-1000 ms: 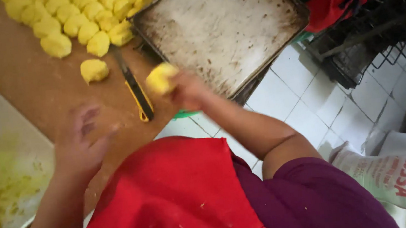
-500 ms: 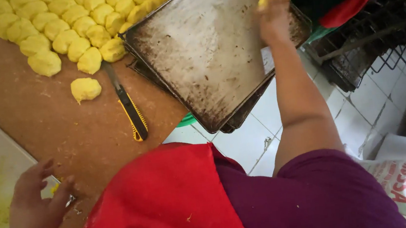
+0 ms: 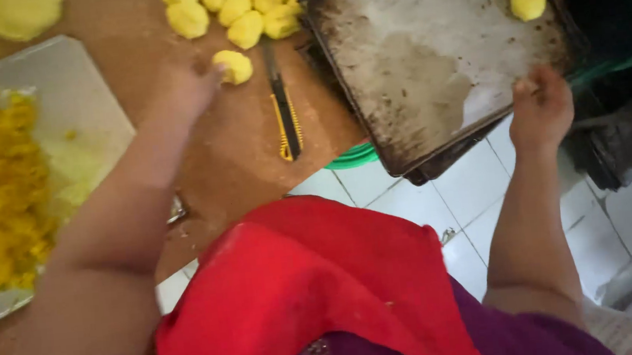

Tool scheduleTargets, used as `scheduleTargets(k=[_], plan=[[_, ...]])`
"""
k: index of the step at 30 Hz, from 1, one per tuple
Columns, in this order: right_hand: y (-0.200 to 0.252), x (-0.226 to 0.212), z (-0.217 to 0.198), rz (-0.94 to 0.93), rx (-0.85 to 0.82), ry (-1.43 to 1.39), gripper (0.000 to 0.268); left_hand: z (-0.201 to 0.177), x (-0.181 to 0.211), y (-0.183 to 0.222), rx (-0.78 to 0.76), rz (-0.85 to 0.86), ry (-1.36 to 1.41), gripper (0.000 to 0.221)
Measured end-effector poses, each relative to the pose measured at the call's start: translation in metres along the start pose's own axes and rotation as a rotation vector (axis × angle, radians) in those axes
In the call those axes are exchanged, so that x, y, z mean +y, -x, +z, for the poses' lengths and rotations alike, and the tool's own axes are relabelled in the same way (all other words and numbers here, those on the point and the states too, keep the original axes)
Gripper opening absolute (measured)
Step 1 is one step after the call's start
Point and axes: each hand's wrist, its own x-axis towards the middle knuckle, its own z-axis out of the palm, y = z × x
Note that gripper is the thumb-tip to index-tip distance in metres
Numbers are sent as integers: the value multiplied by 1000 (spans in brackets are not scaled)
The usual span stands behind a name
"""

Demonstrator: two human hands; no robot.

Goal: Scoring the tops of dough balls with a knife and filling dough with a coconut mixture in a bakery.

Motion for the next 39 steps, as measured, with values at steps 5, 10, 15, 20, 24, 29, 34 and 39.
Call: scheduleTargets(k=[5,10,15,20,24,29,34,39], plan=[[55,-66,-41,-56,-200,-89,35,55,4,-27,-166,-70,107,21],[96,-110,-82,63,-268,-169,32,-29,46,65,-372,-72,339,25],[127,-142,-91,65,-333,-151,32,-57,39,122,-659,76,-85,40],[118,-187,-83,-126,-338,-163,29,-37,67,112,-9,473,-125,58],[108,-222,-58,-216,-351,-200,34,26,55,119,-415,349,-326,96],[103,-286,-46,-274,-424,-418,31,28,12,84,-288,-190,484,80],[126,-327,17,-148,-666,-611,32,-62,67,145,-427,-481,282,89],[148,-451,61,60,-1133,-1019,49,-30,17,187,-23,-399,604,66]])
